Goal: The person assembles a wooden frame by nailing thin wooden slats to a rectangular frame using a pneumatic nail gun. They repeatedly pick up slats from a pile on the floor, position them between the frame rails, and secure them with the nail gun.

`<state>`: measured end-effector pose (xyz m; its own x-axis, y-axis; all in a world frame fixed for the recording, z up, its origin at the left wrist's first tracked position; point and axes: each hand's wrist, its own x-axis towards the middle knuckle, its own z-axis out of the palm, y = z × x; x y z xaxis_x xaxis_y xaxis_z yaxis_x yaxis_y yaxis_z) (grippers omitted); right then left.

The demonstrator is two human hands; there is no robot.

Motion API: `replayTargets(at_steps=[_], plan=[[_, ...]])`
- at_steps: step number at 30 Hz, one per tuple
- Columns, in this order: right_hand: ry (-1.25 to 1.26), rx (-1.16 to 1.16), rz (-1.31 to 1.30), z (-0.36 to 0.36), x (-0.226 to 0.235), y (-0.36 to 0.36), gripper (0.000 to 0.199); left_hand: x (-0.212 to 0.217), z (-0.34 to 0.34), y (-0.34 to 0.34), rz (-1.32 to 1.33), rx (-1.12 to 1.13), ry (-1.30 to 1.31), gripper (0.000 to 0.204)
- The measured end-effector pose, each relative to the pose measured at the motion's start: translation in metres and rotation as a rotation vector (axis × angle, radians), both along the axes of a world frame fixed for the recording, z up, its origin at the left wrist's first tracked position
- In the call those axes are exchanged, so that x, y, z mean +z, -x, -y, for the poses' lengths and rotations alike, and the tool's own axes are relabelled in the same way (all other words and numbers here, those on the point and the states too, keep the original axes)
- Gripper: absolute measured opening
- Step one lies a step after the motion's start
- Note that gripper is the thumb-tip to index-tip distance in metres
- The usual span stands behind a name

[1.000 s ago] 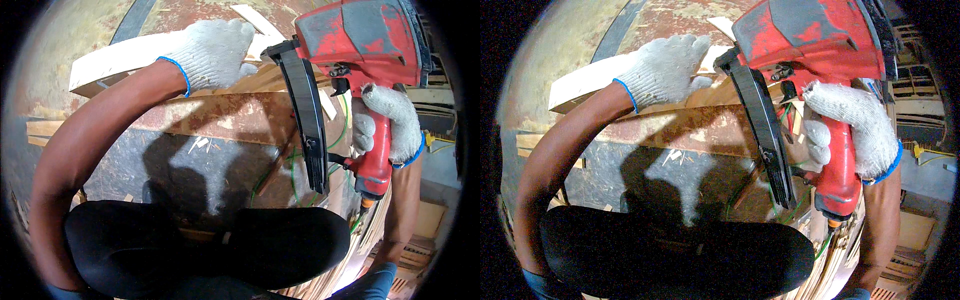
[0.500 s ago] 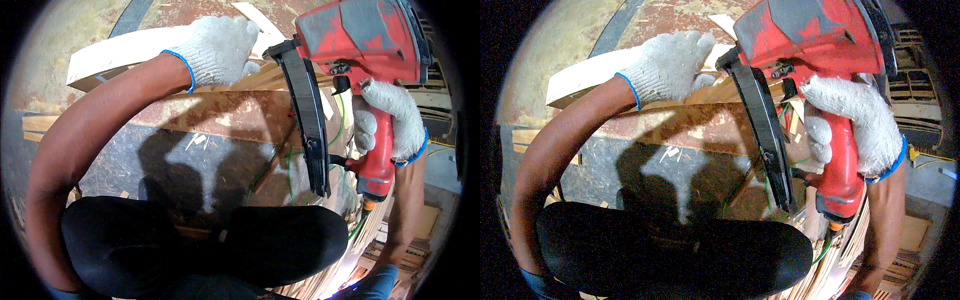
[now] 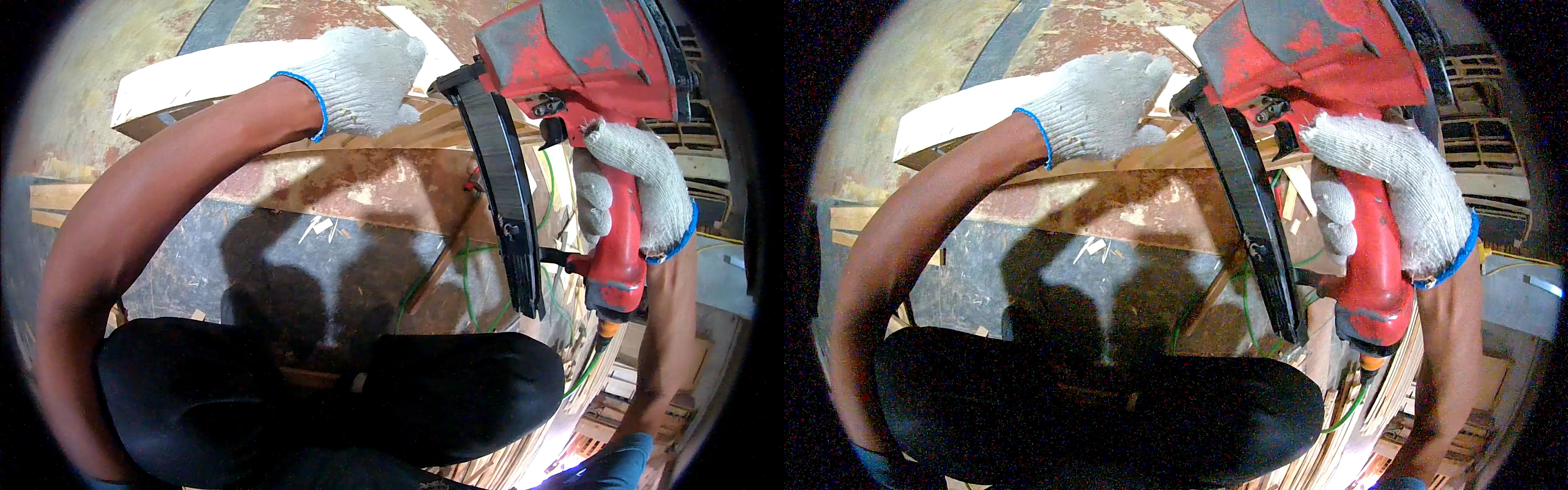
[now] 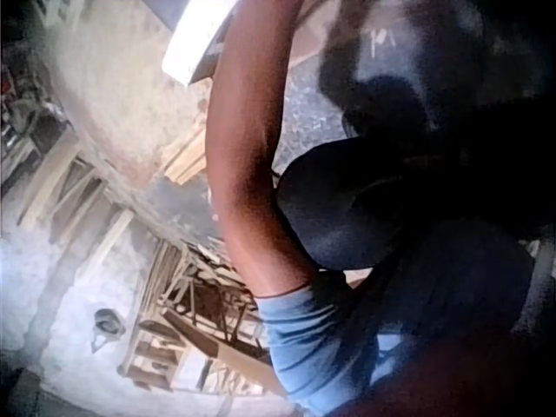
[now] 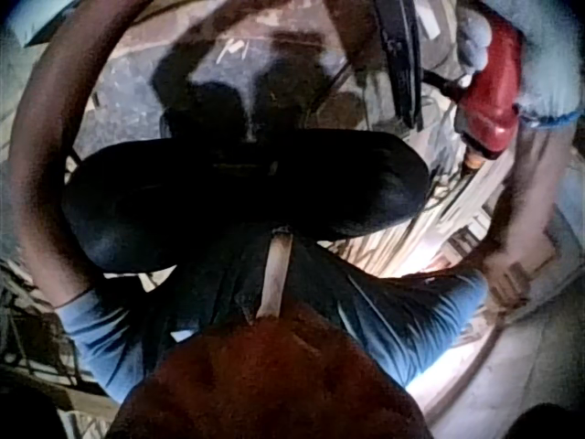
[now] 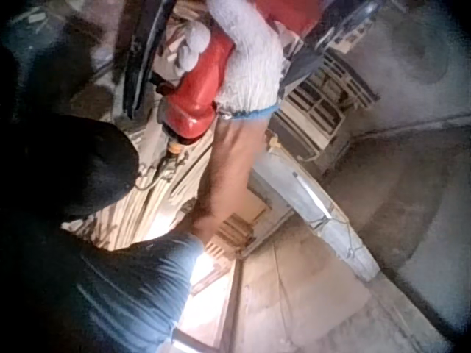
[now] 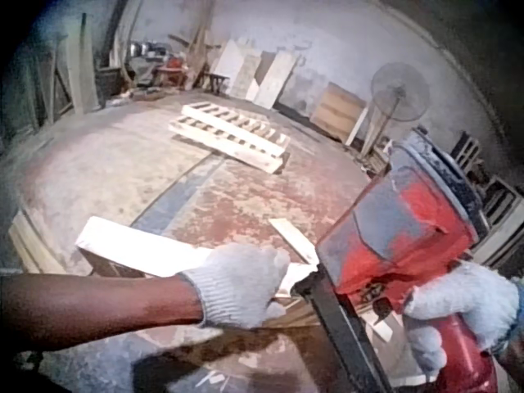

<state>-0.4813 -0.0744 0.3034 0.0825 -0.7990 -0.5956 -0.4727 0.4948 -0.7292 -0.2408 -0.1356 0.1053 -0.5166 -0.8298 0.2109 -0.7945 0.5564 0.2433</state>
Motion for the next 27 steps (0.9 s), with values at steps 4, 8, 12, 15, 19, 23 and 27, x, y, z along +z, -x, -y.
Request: replayTargets(at_steps=[4, 8, 12, 15, 19, 23, 27], plan=[[0.005, 0.002, 0.072, 0.001, -0.009, -0.002, 0.026, -0.007, -0.001, -0.003, -0.018, 0.005, 0.038, 0.058], [-0.005, -0.001, 0.068, 0.000, -0.006, -0.002, 0.026, -0.003, -0.003, -0.001, -0.025, 0.014, 0.052, 0.055], [-0.025, 0.018, 0.042, 0.000, -0.004, 0.000, 0.025, -0.004, -0.002, 0.001, -0.018, 0.001, 0.073, 0.054], [-0.030, 0.024, -0.053, -0.001, -0.002, -0.002, 0.026, 0.001, -0.004, 0.003, -0.027, 0.010, 0.035, 0.054], [0.005, 0.032, 0.002, -0.003, -0.006, -0.003, 0.026, 0.001, 0.000, -0.002, -0.022, 0.002, 0.051, 0.054], [0.044, -0.051, 0.117, -0.019, -0.014, 0.027, 0.027, 0.007, -0.001, -0.006, 0.008, -0.014, 0.007, 0.061], [0.080, -0.248, 0.140, -0.052, -0.010, 0.053, 0.028, 0.024, 0.002, -0.017, 0.108, -0.018, -0.086, 0.068]])
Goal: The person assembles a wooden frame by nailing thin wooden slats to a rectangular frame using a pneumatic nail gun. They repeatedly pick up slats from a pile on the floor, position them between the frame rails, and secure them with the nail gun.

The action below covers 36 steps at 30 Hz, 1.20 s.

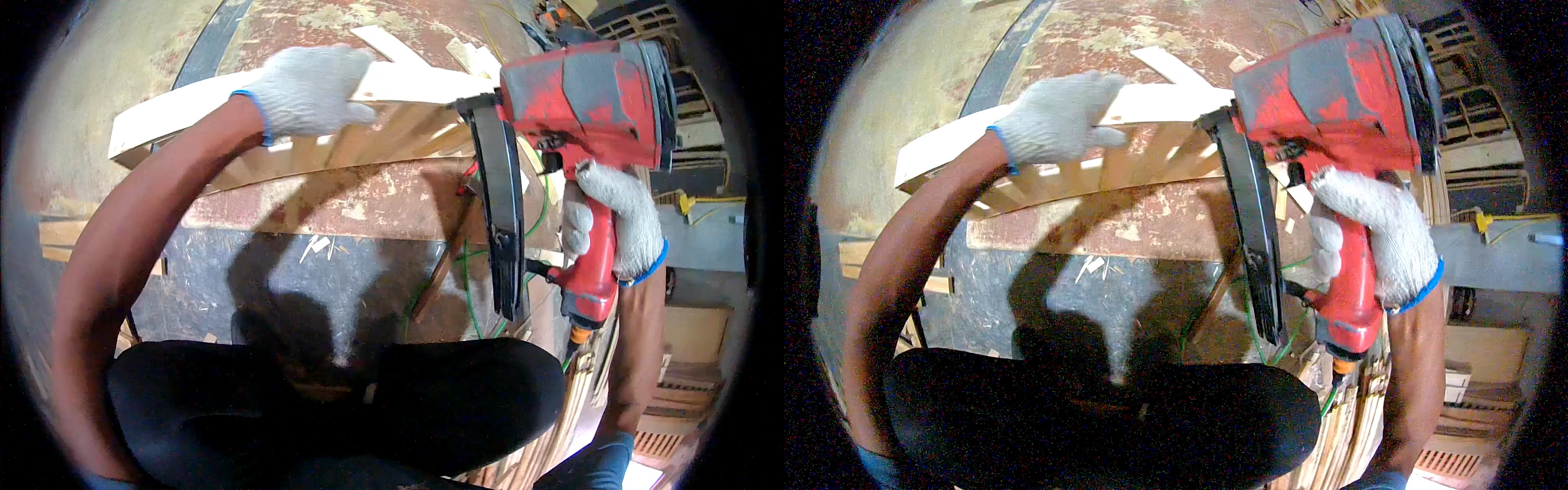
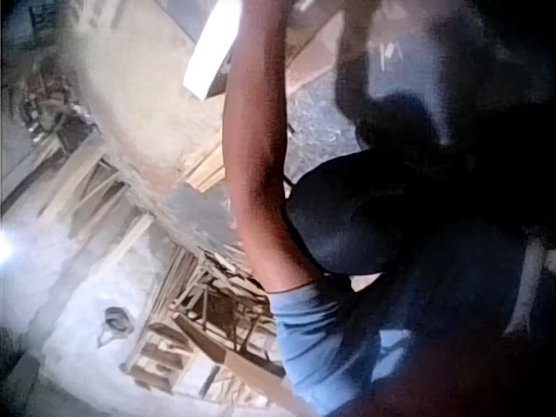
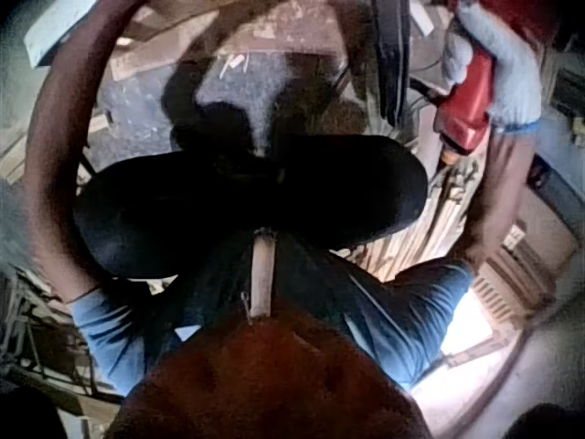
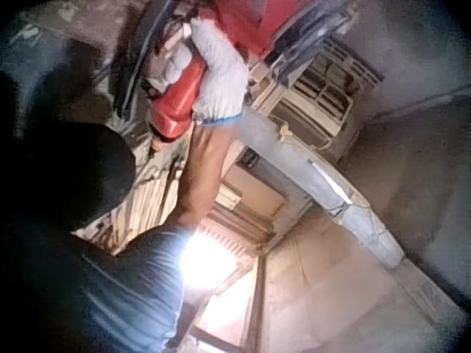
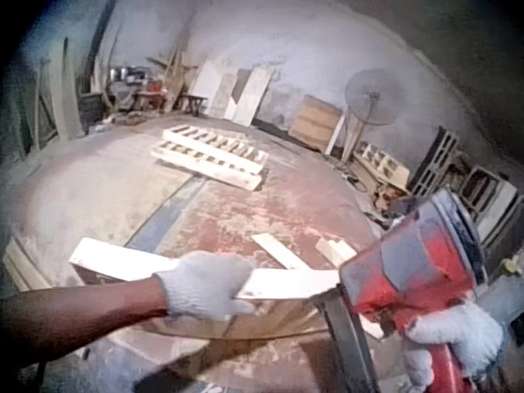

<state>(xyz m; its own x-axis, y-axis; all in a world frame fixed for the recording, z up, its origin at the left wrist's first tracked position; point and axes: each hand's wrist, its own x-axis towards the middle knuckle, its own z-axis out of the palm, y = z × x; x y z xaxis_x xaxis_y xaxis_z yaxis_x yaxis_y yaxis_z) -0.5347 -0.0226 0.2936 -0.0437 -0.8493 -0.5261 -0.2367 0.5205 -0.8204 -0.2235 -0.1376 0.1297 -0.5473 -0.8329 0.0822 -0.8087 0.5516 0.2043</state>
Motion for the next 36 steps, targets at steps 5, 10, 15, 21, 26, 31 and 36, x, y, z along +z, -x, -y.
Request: replayTargets(at_steps=[5, 10, 15, 21, 26, 31, 36], plan=[[-0.009, -0.065, 0.161, -0.040, -0.025, 0.049, 0.028, -0.006, 0.007, -0.074, 0.153, 0.087, 0.101, 0.079], [-0.017, -0.113, 0.072, -0.052, -0.061, 0.064, 0.022, 0.004, -0.001, -0.032, 0.111, 0.057, 0.000, 0.089], [0.005, 0.013, -0.026, -0.050, -0.082, 0.088, 0.022, -0.011, 0.005, -0.015, 0.063, -0.053, 0.388, 0.075], [0.156, 0.001, -0.102, -0.056, -0.099, 0.088, 0.018, -0.014, 0.010, 0.025, 0.043, -0.083, 0.331, 0.065], [-0.030, 0.122, -0.205, -0.060, -0.101, 0.099, 0.030, -0.021, 0.010, 0.043, 0.022, 0.015, 0.298, 0.059], [0.157, 0.143, -0.145, -0.065, -0.129, 0.097, 0.025, -0.024, 0.015, 0.049, 0.032, 0.070, 0.320, 0.055], [0.119, 0.269, -0.095, -0.051, -0.124, 0.084, 0.033, -0.028, 0.019, 0.044, -0.019, 0.043, 0.348, 0.055]])
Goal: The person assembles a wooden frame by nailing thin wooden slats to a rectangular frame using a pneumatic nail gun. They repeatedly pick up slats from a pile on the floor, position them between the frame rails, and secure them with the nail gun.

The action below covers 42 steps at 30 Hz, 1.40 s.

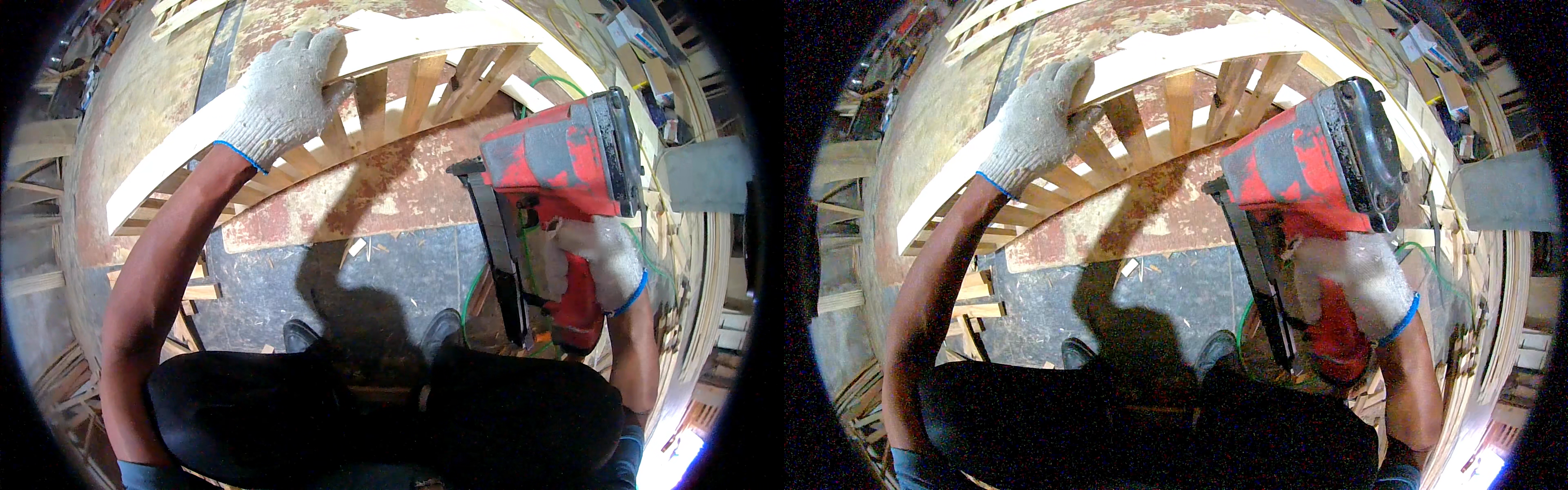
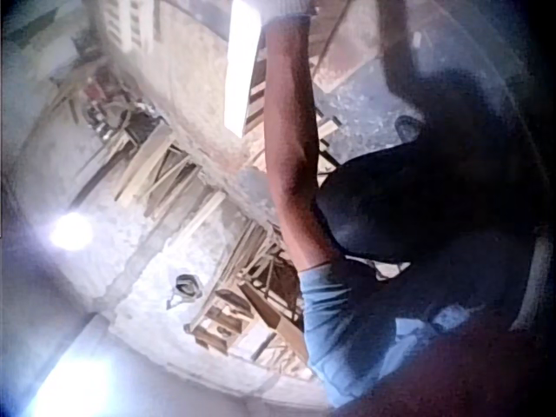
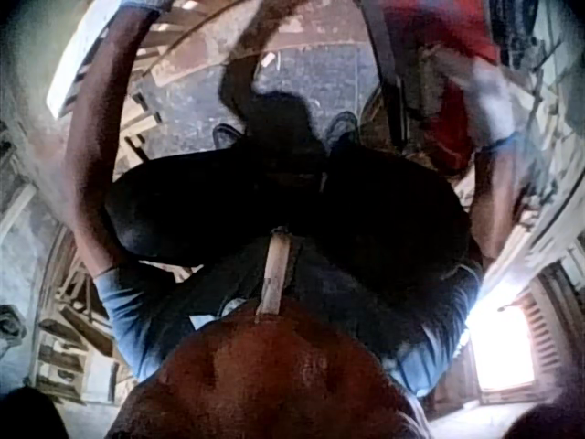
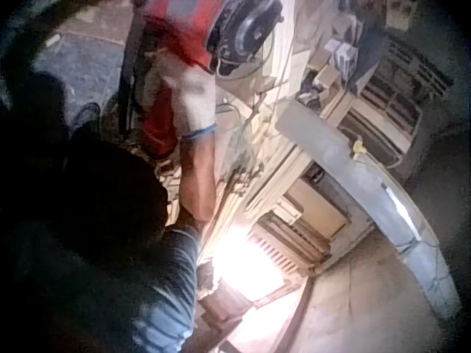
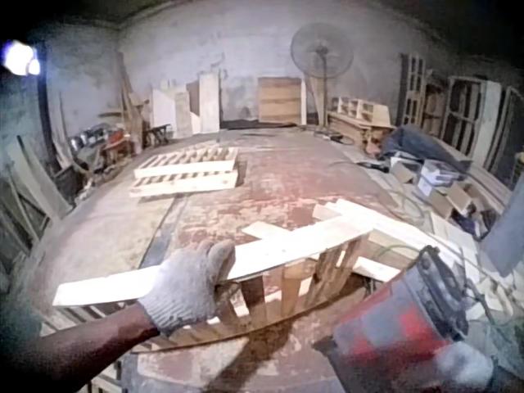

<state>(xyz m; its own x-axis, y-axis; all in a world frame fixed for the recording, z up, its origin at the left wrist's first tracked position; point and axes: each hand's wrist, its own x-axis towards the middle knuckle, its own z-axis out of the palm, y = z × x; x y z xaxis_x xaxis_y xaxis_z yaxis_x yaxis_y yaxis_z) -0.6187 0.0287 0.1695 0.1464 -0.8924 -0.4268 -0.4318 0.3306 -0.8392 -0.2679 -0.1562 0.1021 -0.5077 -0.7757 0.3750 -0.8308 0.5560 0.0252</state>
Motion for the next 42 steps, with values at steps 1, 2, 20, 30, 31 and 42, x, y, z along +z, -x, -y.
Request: replayTargets(at_steps=[1, 2, 20, 30, 31, 42], plan=[[-0.029, -0.039, 0.009, 0.001, 0.000, -0.001, 0.033, 0.000, 0.000, -0.001, -0.004, -0.007, 0.008, 0.055], [-0.060, -0.075, 0.019, 0.003, -0.001, -0.002, 0.033, -0.001, 0.000, -0.002, -0.008, -0.012, 0.015, 0.055], [-0.102, -0.239, 0.212, 0.083, 0.091, -0.064, 0.028, 0.002, -0.006, -0.001, -0.006, 0.037, 0.010, 0.050], [-0.042, -0.144, 0.104, 0.107, 0.107, -0.095, 0.024, 0.004, -0.006, -0.004, -0.062, -0.008, -0.005, 0.037], [-0.044, -0.141, 0.098, 0.108, 0.107, -0.096, 0.024, 0.004, -0.006, -0.004, -0.077, -0.013, -0.013, 0.036], [-0.038, -0.114, 0.022, 0.116, 0.106, -0.099, 0.025, -0.001, -0.005, -0.006, -0.075, -0.008, 0.010, 0.033]])
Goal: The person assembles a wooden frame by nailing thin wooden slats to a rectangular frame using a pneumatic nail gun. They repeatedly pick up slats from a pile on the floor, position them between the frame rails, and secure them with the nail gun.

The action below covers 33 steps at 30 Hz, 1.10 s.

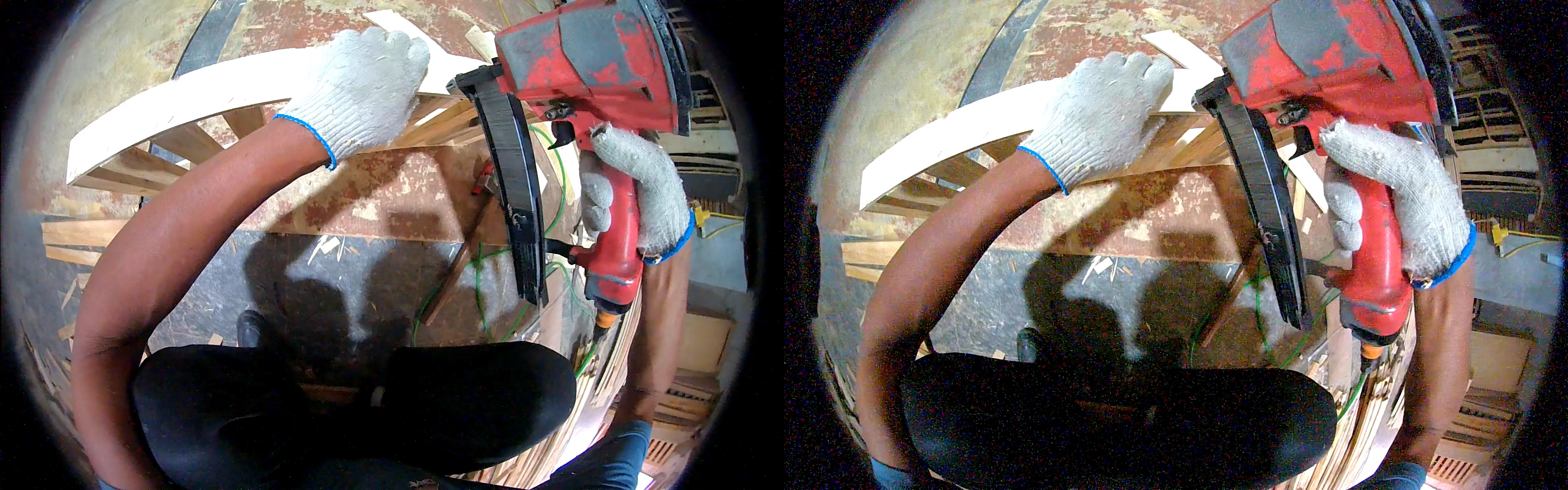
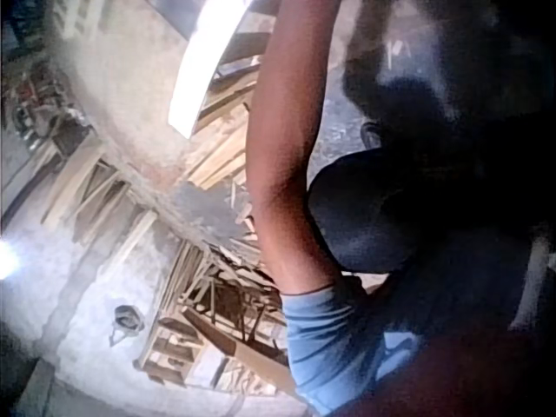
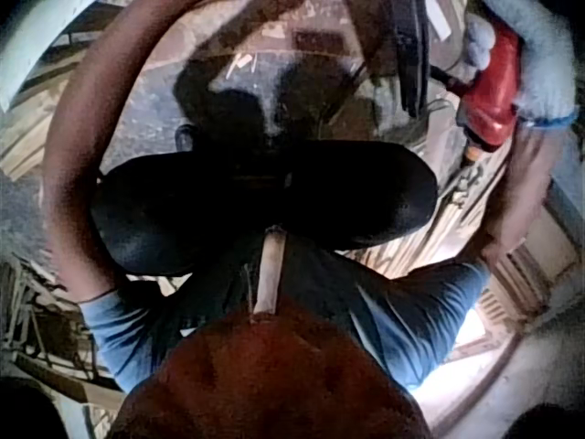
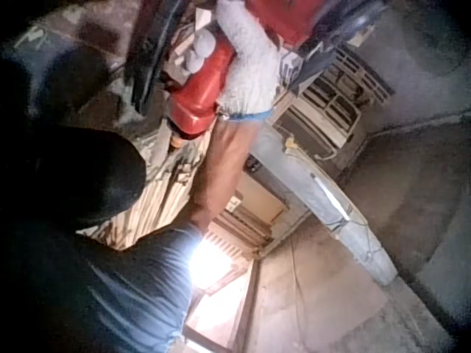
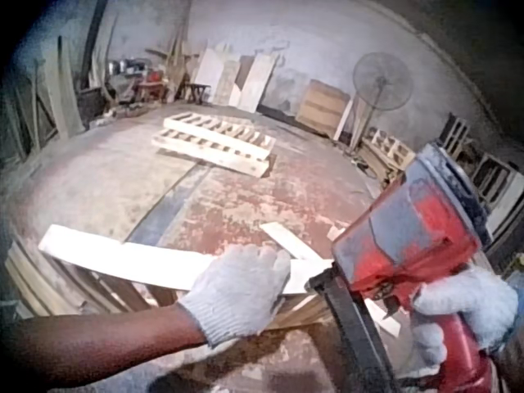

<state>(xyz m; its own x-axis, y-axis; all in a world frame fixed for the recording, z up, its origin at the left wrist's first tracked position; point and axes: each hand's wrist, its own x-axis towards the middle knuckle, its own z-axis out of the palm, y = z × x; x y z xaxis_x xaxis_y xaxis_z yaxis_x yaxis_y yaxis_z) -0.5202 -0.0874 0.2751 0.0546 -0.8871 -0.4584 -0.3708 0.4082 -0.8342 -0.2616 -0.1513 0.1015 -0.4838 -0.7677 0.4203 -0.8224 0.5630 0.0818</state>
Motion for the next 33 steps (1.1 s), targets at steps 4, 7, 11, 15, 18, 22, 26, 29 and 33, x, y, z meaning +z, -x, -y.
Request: replayTargets(at_steps=[4, 7, 11, 15, 18, 22, 26, 29, 33], plan=[[-0.072, 0.013, -0.029, 0.009, 0.014, -0.008, 0.028, -0.003, 0.003, 0.002, -0.004, -0.006, -0.008, 0.033], [-0.163, 0.094, -0.051, 0.026, 0.022, -0.003, 0.029, -0.002, 0.004, 0.001, 0.010, -0.002, -0.006, 0.032], [-0.188, 0.208, -0.108, 0.042, 0.031, 0.002, 0.029, -0.003, 0.002, 0.003, -0.007, -0.007, -0.005, 0.031], [-0.186, 0.202, -0.160, 0.043, 0.039, -0.001, 0.026, -0.004, 0.002, 0.002, -0.025, -0.010, 0.002, 0.031], [-0.112, 0.155, -0.203, 0.034, 0.035, -0.019, 0.025, -0.005, 0.003, 0.001, -0.009, 0.000, -0.019, 0.031], [-0.116, 0.162, -0.151, 0.034, 0.030, -0.016, 0.023, -0.005, 0.004, 0.000, -0.038, -0.008, -0.061, 0.032], [-0.165, 0.185, -0.100, 0.035, 0.031, -0.010, 0.024, -0.004, 0.004, 0.002, -0.046, 0.001, -0.036, 0.031], [-0.131, 0.166, -0.094, 0.033, 0.029, -0.013, 0.025, -0.005, 0.003, 0.001, -0.047, 0.000, -0.029, 0.030], [-0.144, 0.177, -0.104, 0.037, 0.026, -0.004, 0.027, -0.005, 0.002, 0.001, -0.050, -0.003, -0.029, 0.028]])
